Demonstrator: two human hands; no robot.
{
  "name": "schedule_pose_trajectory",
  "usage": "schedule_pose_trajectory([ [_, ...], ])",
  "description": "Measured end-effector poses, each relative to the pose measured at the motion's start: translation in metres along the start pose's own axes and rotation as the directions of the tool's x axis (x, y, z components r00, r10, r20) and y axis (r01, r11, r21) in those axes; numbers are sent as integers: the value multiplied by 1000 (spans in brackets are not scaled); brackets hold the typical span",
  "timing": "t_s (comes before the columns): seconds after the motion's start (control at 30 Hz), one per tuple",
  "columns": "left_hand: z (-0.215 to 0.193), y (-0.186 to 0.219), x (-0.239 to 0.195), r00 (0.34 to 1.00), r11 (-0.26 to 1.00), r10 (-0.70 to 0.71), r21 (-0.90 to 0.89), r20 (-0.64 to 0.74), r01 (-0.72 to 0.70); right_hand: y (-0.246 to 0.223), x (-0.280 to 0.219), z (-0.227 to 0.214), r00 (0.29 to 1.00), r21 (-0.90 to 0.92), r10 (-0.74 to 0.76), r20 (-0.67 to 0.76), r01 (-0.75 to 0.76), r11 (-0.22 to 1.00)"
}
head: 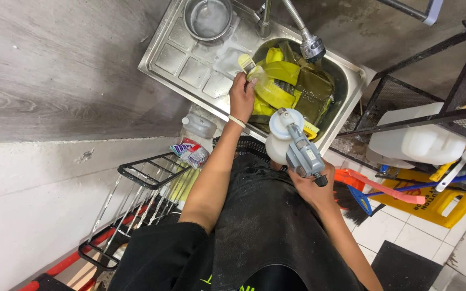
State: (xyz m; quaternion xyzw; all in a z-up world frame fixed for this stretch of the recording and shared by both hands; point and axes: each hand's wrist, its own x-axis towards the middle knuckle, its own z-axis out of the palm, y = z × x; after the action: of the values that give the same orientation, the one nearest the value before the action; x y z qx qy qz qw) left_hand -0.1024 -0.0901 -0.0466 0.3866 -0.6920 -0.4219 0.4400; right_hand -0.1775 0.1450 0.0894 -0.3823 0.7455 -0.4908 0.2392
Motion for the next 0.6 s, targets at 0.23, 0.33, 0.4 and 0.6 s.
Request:
schedule_pose_trajectory([
  [0.23, 0, 0, 0, 1000, 1000, -13, -10, -3, 13, 5, 0, 1, 1000, -28, 13, 1, -13, 1000],
  [0.33, -7, 39, 4, 1000, 1000, 22, 1, 12, -22, -6, 3, 0, 1000, -22, 16, 5, -16, 1000],
  [0.4, -9, 56, 7, 998, 998, 55, 6, 27, -56, -11, 4, -1, 1000, -28, 19, 13, -18, 999],
  [0.6, -4, 38, 6, 997, 997, 76, -30, 26, -75, -25, 7, -1, 999, -23, -12, 40, 13, 1000],
])
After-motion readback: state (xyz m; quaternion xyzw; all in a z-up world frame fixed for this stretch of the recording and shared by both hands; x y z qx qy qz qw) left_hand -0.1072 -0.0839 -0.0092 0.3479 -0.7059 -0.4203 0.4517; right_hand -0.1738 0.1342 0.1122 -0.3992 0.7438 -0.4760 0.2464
